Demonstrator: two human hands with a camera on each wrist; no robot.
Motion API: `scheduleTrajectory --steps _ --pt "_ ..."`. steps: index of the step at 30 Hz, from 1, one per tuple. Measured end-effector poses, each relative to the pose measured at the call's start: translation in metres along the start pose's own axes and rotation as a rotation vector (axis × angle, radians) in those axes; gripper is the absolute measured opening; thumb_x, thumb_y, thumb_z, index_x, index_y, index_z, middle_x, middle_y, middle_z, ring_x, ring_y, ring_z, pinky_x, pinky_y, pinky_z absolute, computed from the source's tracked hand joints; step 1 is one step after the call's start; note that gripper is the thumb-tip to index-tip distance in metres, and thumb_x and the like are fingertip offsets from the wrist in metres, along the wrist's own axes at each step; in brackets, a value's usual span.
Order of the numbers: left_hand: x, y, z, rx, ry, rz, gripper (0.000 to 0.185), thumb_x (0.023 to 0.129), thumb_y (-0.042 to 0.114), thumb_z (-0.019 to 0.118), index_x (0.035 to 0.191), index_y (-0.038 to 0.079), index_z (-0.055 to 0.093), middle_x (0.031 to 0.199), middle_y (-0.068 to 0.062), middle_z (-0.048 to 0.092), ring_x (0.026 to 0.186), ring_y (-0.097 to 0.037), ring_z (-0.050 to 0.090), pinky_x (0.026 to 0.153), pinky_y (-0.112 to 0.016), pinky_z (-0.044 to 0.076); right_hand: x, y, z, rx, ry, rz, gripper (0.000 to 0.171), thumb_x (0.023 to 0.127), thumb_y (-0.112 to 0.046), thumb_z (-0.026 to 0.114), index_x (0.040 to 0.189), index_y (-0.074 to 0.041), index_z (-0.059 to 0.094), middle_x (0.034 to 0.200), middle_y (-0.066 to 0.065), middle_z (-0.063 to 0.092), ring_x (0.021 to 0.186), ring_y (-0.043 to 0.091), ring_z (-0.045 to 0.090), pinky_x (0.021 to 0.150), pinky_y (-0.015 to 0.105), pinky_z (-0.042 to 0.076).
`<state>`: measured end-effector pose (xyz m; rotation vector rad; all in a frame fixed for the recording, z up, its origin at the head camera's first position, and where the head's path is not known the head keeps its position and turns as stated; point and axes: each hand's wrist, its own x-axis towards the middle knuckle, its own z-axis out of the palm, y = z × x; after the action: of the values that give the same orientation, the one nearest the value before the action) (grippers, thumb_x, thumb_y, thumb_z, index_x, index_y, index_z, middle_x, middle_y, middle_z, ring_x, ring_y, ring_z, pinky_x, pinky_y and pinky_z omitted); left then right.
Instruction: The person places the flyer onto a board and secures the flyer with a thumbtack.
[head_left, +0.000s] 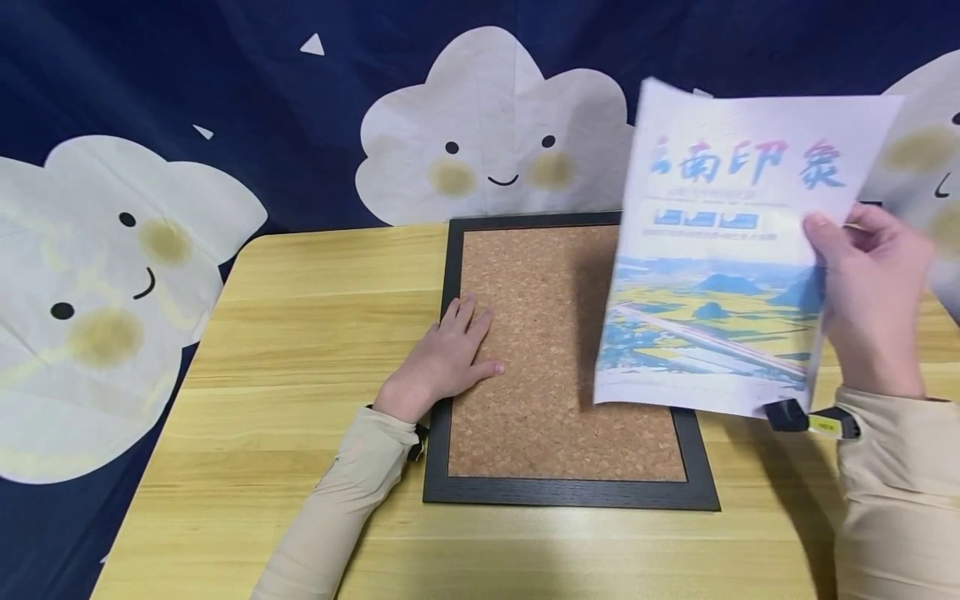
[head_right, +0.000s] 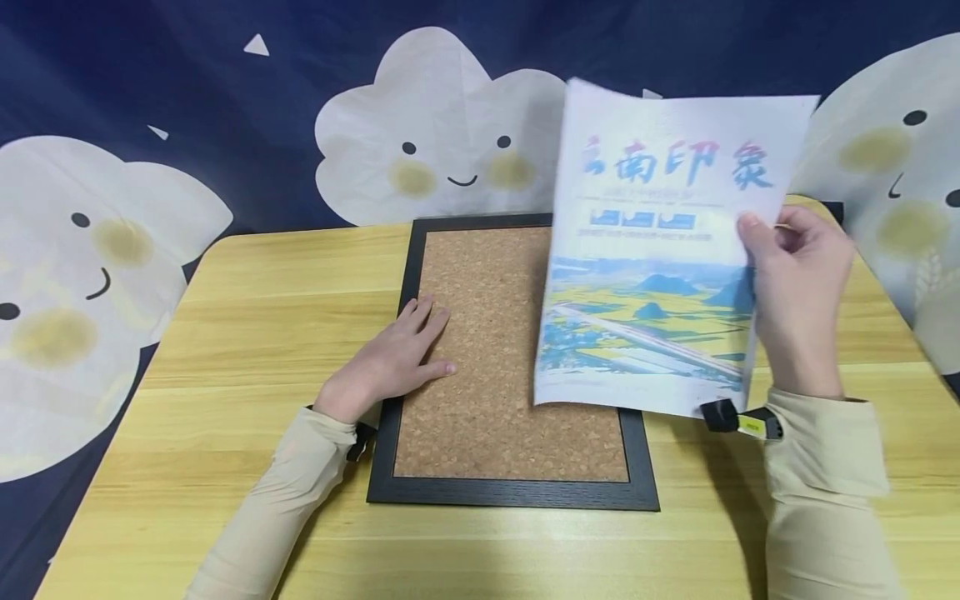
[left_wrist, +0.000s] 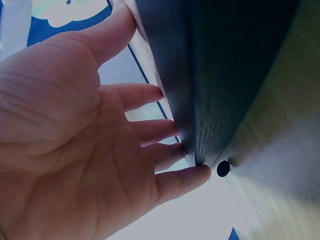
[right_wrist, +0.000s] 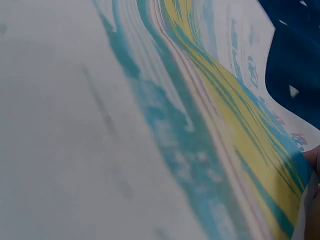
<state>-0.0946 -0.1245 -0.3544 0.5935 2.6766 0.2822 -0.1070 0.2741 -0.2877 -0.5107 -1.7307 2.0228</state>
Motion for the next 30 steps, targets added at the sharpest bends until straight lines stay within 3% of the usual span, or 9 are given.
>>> scheduleTrajectory --steps 3,6,8,11,15,18,22,26,30 --pt "0.000 0.000 0.000 0.003 -0.003 -0.001 0.080 0.105 0.046 0.058 0.163 0.003 0.025 0.170 -0.025 0.008 0.156 -0.043 0.006 0.121 -0.055 0.025 -0.005 0.011 0.010 -0.115 -0.054 -0.006 0.010 0.095 -0.006 0.074 0.092 -0.015 0.075 0.072 -0.004 0.068 0.057 0.004 0.062 0.049 0.015 0.048" --pt "0.000 0.000 0.000 0.004 -0.006 -0.008 0.080 0.105 0.046 0.058 0.164 0.003 0.024 0.170 -0.025 0.007 0.157 -0.042 0.005 0.121 -0.056 0.025 -0.010 0.023 0.020 -0.303 -0.140 -0.009 0.006 0.100 -0.014 0.070 0.097 -0.019 0.071 0.074 -0.010 0.066 0.059 0.001 0.062 0.051 0.015 0.049" --pt "0.000 0.000 0.000 0.006 -0.007 -0.012 0.080 0.105 0.046 0.058 0.164 0.003 0.024 0.170 -0.025 0.006 0.157 -0.042 0.004 0.122 -0.055 0.024 -0.013 0.031 0.026 -0.397 -0.203 -0.003 0.004 0.102 -0.018 0.066 0.105 -0.015 0.068 0.076 -0.012 0.066 0.062 0.000 0.063 0.053 0.016 0.051" --pt "0.000 0.001 0.000 0.006 -0.007 -0.015 0.080 0.105 0.046 0.058 0.164 0.004 0.024 0.170 -0.024 0.007 0.157 -0.041 0.003 0.122 -0.054 0.023 -0.017 0.042 0.034 -0.537 -0.309 0.001 0.025 0.106 -0.024 0.060 0.121 -0.004 0.063 0.081 -0.015 0.065 0.067 0.000 0.066 0.058 0.018 0.055" --pt "0.001 0.003 0.000 0.010 -0.006 -0.012 0.079 0.105 0.047 0.057 0.164 0.004 0.024 0.170 -0.024 0.008 0.157 -0.040 0.004 0.122 -0.054 0.024 -0.021 0.054 0.039 -0.608 -0.403 0.016 0.045 0.108 -0.026 0.055 0.137 0.010 0.053 0.088 -0.010 0.064 0.069 0.000 0.066 0.061 0.020 0.057" --pt "0.002 0.003 -0.001 0.007 -0.010 -0.002 0.080 0.105 0.046 0.058 0.164 0.004 0.025 0.170 -0.024 0.009 0.157 -0.041 0.005 0.122 -0.054 0.024 -0.022 0.060 0.041 -0.624 -0.442 0.032 0.046 0.109 -0.025 0.054 0.137 0.011 0.052 0.095 0.000 0.064 0.069 0.001 0.065 0.061 0.020 0.057" --pt "-0.001 -0.009 -0.008 -0.044 -0.005 0.009 0.078 0.106 0.045 0.058 0.163 0.004 0.026 0.170 -0.023 0.011 0.156 -0.042 0.008 0.123 -0.054 0.021 -0.024 0.066 0.044 -0.664 -0.506 0.065 0.045 0.109 -0.026 0.053 0.135 0.011 0.052 0.110 0.019 0.063 0.073 0.007 0.065 0.063 0.021 0.056" --pt "-0.008 -0.028 -0.024 -0.077 0.086 -0.044 0.068 0.107 0.037 0.058 0.161 0.003 0.032 0.168 -0.023 0.022 0.154 -0.043 0.019 0.121 -0.054 0.024 -0.023 0.069 0.046 -0.709 -0.581 0.100 0.046 0.109 -0.026 0.053 0.137 0.010 0.049 0.120 0.027 0.058 0.077 0.011 0.063 0.065 0.021 0.055" --pt "-0.013 -0.042 -0.036 -0.022 0.216 -0.088 0.052 0.105 0.019 0.063 0.150 -0.002 0.049 0.148 -0.027 0.050 0.140 -0.045 0.044 0.114 -0.055 0.038 -0.021 0.071 0.048 -0.685 -0.622 0.131 0.044 0.109 -0.023 0.053 0.136 0.011 0.048 0.118 0.026 0.058 0.075 0.009 0.064 0.065 0.022 0.056"
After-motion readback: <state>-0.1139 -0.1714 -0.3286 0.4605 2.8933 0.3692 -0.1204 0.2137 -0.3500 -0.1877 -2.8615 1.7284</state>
